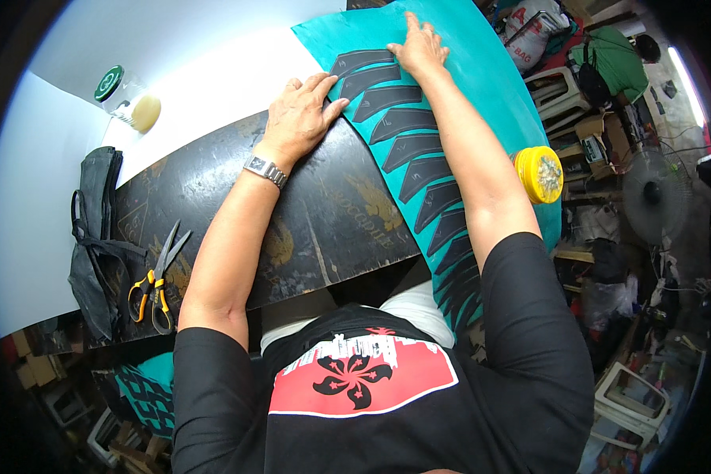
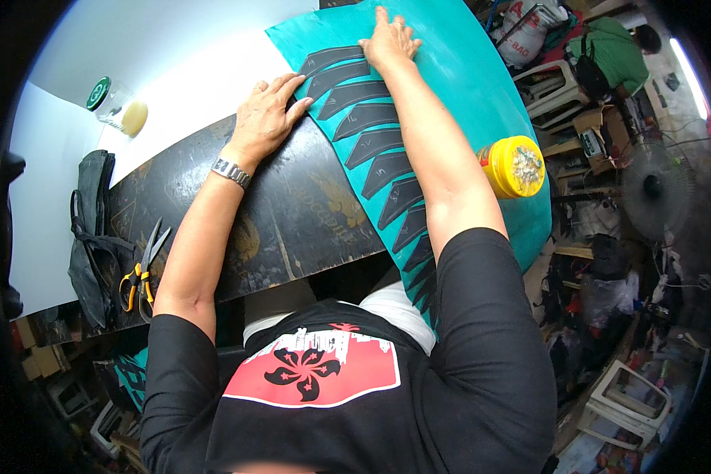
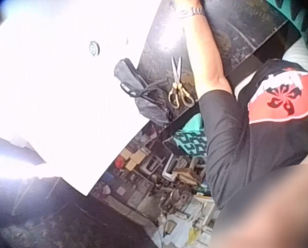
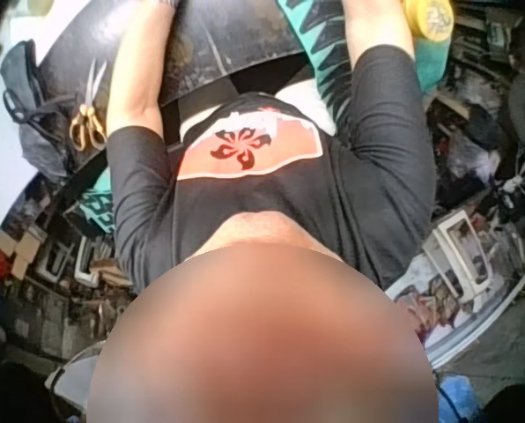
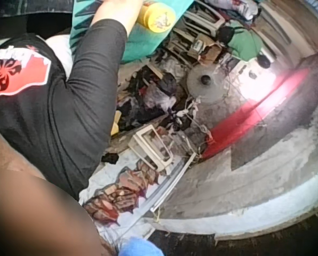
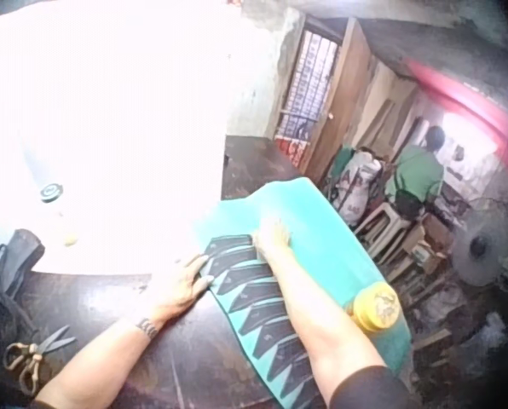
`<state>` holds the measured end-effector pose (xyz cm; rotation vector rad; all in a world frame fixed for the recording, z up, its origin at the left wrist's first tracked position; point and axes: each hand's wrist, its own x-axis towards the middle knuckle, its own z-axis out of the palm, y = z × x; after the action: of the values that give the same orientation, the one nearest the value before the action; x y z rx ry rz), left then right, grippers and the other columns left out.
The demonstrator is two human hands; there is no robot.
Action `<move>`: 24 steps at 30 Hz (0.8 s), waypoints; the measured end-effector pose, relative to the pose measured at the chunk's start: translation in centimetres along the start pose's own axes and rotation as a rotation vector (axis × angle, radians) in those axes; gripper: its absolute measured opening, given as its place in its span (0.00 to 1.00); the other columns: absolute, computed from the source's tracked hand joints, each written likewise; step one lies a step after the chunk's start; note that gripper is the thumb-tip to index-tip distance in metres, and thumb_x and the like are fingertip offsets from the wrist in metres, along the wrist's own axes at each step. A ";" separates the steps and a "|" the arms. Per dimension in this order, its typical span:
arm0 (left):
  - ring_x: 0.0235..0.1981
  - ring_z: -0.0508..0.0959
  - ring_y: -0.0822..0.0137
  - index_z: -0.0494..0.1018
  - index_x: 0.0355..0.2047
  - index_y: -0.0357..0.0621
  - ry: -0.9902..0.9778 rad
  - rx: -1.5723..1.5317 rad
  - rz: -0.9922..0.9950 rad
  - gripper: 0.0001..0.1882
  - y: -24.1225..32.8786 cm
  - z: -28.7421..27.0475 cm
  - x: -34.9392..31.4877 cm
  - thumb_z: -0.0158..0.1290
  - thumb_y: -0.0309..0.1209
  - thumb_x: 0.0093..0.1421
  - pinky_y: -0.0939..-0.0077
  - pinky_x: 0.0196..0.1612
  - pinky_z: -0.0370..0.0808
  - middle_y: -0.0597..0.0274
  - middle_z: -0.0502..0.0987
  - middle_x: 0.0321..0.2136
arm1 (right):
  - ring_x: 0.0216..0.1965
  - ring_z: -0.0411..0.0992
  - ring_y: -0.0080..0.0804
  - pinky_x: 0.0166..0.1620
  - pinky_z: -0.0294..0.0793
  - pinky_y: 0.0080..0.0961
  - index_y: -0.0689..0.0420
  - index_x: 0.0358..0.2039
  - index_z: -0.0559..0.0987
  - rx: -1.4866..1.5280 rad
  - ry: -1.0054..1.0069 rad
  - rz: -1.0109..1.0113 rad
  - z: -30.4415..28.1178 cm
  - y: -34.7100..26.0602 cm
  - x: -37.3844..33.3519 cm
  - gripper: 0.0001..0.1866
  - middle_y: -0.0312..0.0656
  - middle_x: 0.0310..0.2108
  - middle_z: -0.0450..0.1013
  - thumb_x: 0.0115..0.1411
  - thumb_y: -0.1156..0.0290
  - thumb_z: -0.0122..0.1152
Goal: The person arranges multiple black fabric pieces on a large green sheet on a workbench. They pick up, position, and smooth the pieces, occasionally lifting the green sheet to adjust placement. The person also handles a small ring-like object and continues to organize the black pieces into a pattern.
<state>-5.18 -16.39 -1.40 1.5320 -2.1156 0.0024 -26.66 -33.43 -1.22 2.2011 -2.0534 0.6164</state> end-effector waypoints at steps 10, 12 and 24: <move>0.44 0.77 0.56 0.78 0.49 0.51 0.105 -0.015 -0.007 0.22 0.0 1.3 1.1 0.53 0.50 0.63 0.62 0.45 0.77 0.63 0.76 0.46 | 0.72 0.44 0.57 0.69 0.44 0.57 0.58 0.67 0.61 -0.173 0.167 -0.350 3.6 -11.2 -0.9 0.34 0.57 0.70 0.50 0.64 0.54 0.49; 0.42 0.78 0.58 0.79 0.47 0.50 0.141 -0.013 -0.010 0.21 -0.1 1.5 1.0 0.54 0.49 0.62 0.64 0.43 0.77 0.65 0.77 0.45 | 0.73 0.40 0.55 0.69 0.40 0.60 0.58 0.68 0.60 -0.310 0.194 -0.184 4.8 -11.7 -1.2 0.37 0.55 0.72 0.46 0.64 0.50 0.49; 0.44 0.76 0.57 0.79 0.45 0.46 0.200 -0.029 0.001 0.20 -0.3 1.6 0.8 0.58 0.45 0.59 0.63 0.49 0.73 0.59 0.78 0.42 | 0.62 0.63 0.41 0.62 0.61 0.51 0.49 0.69 0.57 -0.175 0.342 -0.134 4.0 -3.9 2.1 0.37 0.47 0.60 0.66 0.61 0.62 0.59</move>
<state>-5.81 -17.66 -2.58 1.4505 -1.9509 0.1191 -21.81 -36.32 -3.35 1.9564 -1.7072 0.7118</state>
